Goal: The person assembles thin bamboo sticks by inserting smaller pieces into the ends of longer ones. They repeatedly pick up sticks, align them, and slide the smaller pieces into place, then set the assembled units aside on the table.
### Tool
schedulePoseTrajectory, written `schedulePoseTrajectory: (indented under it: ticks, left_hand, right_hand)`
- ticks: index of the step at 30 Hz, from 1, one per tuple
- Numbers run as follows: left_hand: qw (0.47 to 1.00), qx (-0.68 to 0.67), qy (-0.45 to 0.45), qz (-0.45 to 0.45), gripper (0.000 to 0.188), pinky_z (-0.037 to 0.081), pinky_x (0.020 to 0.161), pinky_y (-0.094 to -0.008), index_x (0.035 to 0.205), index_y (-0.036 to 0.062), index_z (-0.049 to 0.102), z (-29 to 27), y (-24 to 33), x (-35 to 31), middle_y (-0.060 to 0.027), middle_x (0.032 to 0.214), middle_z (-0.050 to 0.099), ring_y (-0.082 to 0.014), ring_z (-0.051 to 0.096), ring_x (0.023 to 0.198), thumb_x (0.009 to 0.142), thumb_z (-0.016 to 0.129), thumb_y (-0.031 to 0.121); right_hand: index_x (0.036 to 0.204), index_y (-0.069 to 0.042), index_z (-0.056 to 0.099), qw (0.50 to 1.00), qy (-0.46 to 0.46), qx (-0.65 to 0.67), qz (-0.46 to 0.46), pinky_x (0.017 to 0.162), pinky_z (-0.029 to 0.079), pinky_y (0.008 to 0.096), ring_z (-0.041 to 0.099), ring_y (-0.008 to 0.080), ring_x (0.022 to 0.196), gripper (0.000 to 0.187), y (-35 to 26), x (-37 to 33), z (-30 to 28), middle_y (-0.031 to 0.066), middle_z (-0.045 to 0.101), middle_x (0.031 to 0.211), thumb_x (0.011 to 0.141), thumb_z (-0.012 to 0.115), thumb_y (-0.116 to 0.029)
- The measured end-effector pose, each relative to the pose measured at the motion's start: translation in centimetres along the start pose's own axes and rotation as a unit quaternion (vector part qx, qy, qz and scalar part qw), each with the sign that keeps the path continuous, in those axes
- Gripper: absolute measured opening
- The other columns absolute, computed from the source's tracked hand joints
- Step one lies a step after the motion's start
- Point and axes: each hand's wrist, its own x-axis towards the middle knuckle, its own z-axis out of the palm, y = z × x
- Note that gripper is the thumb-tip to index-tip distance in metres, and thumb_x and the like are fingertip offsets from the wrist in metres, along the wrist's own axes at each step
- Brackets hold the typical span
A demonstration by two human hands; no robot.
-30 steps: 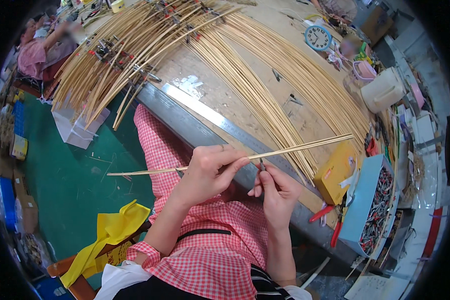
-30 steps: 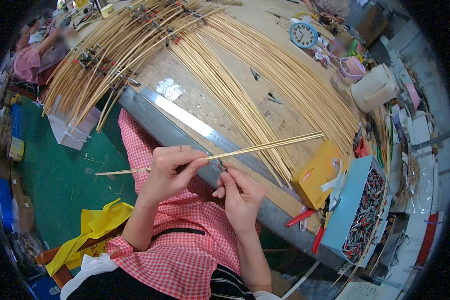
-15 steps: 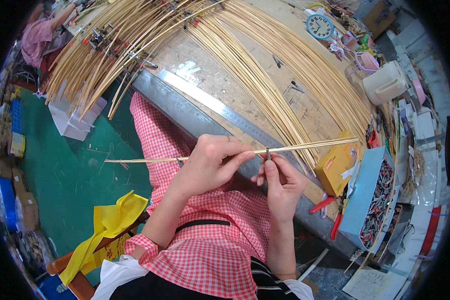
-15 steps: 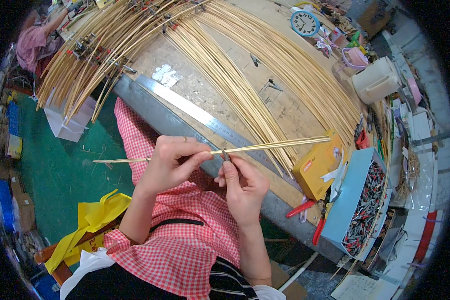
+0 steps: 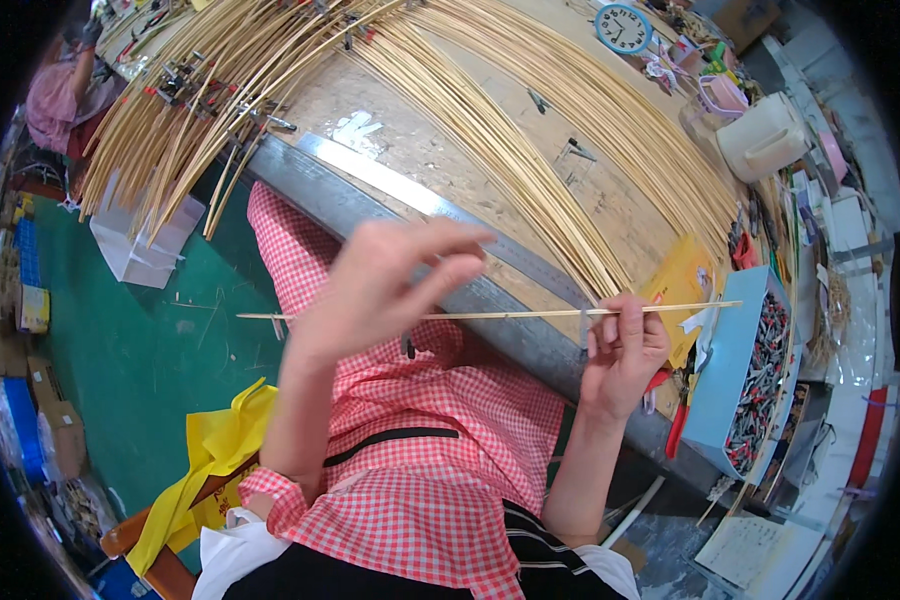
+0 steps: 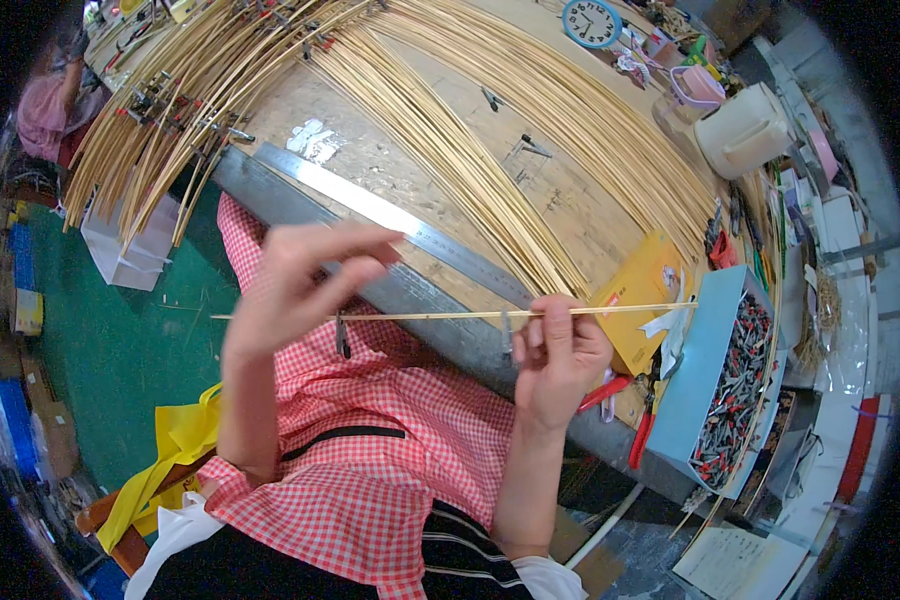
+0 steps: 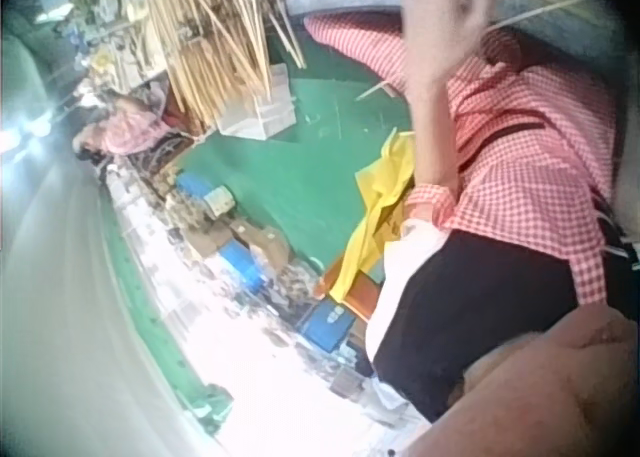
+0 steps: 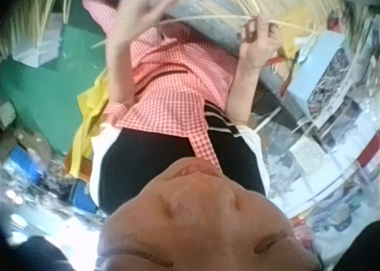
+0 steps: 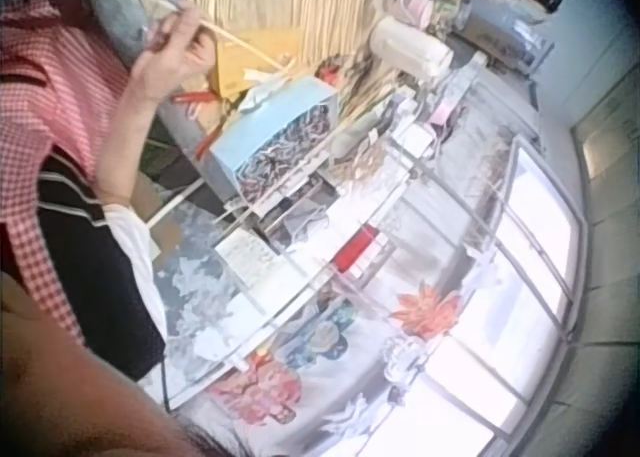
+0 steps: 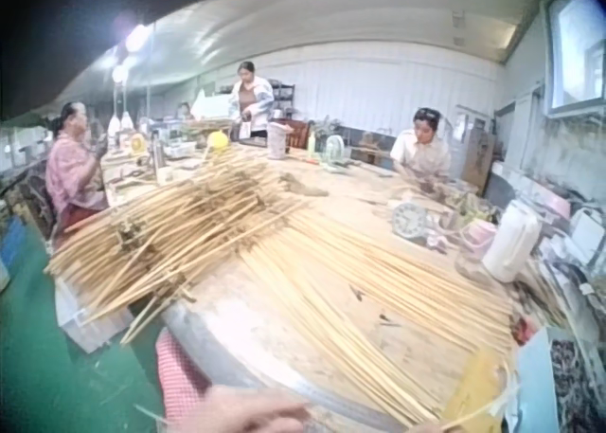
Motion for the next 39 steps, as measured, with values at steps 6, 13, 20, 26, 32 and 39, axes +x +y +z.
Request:
schedulePoseTrajectory:
  ticks: [6, 13, 20, 26, 32, 39]
  left_hand:
    - [0.977, 0.208, 0.028, -0.030, 0.026, 0.050, 0.067, -0.0282, 0.112, 0.0030, 0.067, -8.4, 2.6, 1.7, -0.0094, 0.086, 0.070, -0.0159, 0.066, 0.076, 0.087, 0.064, 0.008]
    - [0.968, 0.237, -0.015, -0.083, 0.023, 0.052, 0.077, -0.0301, 0.110, -0.0012, 0.066, -14.1, -1.2, 0.1, -0.0120, 0.088, 0.071, -0.0190, 0.069, 0.085, 0.092, 0.059, 0.013]
    - [0.971, 0.200, -0.049, -0.119, 0.022, 0.052, 0.075, -0.0302, 0.102, -0.0028, 0.068, -15.3, -1.7, 0.3, -0.0119, 0.086, 0.071, -0.0178, 0.068, 0.082, 0.093, 0.058, 0.015]
    - [0.974, 0.183, -0.008, -0.134, 0.017, 0.052, 0.076, -0.0293, 0.093, -0.0030, 0.070, -17.4, -3.3, -1.0, -0.0096, 0.084, 0.071, -0.0163, 0.067, 0.080, 0.085, 0.069, 0.012]
    - [0.987, 0.113, -0.015, -0.116, 0.016, 0.043, 0.060, -0.0274, 0.085, -0.0013, 0.072, -18.6, -4.1, -1.4, -0.0061, 0.072, 0.065, -0.0113, 0.056, 0.067, 0.078, 0.076, 0.012]
    - [0.951, 0.225, 0.180, -0.111, 0.014, 0.046, 0.062, -0.0256, 0.091, -0.0049, 0.069, -22.4, -4.8, -3.0, -0.0096, 0.077, 0.067, -0.0130, 0.060, 0.068, 0.084, 0.069, 0.007]
  right_hand:
    - [0.085, -0.002, 0.063, 0.995, 0.087, 0.023, -0.041, 0.042, 0.027, 0.0197, 0.035, 0.0043, 0.048, 0.020, 0.2, 1.5, -3.8, -0.0031, 0.045, 0.060, 0.095, 0.058, -0.018]
    - [0.096, -0.002, 0.061, 0.976, 0.063, 0.210, -0.019, 0.039, 0.029, 0.0194, 0.037, 0.0048, 0.049, 0.021, -1.9, 3.1, -8.7, -0.0032, 0.045, 0.064, 0.098, 0.054, -0.021]
    - [0.095, -0.002, 0.059, 0.966, 0.107, 0.231, -0.056, 0.039, 0.029, 0.0203, 0.038, 0.0063, 0.051, 0.020, -3.6, 4.0, -10.5, -0.0024, 0.045, 0.064, 0.099, 0.052, -0.020]
    - [0.094, -0.003, 0.057, 0.957, 0.160, 0.234, -0.067, 0.040, 0.029, 0.0205, 0.038, 0.0067, 0.056, 0.016, -4.6, 4.5, -11.0, -0.0029, 0.043, 0.064, 0.098, 0.054, -0.018]
    - [0.110, 0.001, 0.057, 0.976, 0.137, 0.171, -0.010, 0.043, 0.032, 0.0204, 0.040, 0.0080, 0.058, 0.025, -4.1, 4.9, -13.2, -0.0008, 0.049, 0.072, 0.099, 0.052, -0.021]
    - [0.120, 0.003, 0.055, 0.995, 0.080, 0.061, 0.006, 0.049, 0.039, 0.0227, 0.046, 0.0079, 0.062, 0.032, -2.8, 5.0, -11.1, 0.0053, 0.058, 0.095, 0.099, 0.052, -0.021]
